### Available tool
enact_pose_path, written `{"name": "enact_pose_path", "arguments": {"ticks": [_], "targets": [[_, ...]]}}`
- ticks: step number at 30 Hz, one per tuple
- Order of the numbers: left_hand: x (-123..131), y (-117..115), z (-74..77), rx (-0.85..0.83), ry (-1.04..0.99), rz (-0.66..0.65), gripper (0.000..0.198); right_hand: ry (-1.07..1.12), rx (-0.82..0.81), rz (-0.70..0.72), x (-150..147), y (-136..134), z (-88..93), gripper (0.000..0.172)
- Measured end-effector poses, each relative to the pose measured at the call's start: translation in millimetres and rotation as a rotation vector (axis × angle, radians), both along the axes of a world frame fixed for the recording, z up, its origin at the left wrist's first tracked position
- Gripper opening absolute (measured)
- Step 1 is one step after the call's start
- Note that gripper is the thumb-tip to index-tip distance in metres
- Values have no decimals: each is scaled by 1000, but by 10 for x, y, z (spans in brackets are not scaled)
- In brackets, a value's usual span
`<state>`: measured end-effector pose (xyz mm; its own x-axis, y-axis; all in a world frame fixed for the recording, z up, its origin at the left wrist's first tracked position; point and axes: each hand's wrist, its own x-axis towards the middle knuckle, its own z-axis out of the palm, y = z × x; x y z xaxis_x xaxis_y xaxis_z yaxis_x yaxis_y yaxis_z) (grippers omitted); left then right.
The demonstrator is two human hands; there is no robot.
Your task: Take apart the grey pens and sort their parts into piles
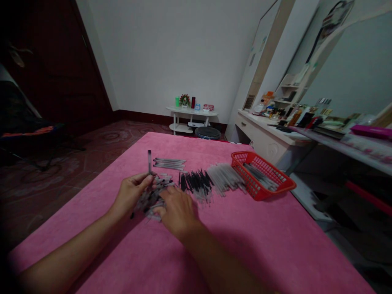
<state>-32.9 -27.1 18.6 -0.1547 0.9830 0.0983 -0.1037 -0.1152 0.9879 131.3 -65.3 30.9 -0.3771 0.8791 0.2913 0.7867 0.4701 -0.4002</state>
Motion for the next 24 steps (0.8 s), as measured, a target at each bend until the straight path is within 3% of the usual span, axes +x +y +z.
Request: {"name": "enact_pose_path", "arguments": {"ticks": [3, 6, 9, 15, 20, 24], "targets": [[-35, -19, -41, 241, 441, 28, 25, 293, -70, -69, 120, 141, -5, 16], [-108, -30, -91, 455, 886, 55, 26, 631, -205, -98, 270, 286, 3, 30], [-142, -44, -133, 551, 1144, 60, 27, 738, -272, -70, 368, 360, 22, 39], [-107, -75, -126, 593, 1359, 81, 28, 643, -227, -61, 403, 376, -11, 40], [-114, -75, -118, 579, 1375, 91, 27, 604, -139, -63, 415, 405, -48, 13], [-119, -70, -132, 554, 1343, 83, 27, 617, -179, -71, 438, 412, -62, 19]]}}
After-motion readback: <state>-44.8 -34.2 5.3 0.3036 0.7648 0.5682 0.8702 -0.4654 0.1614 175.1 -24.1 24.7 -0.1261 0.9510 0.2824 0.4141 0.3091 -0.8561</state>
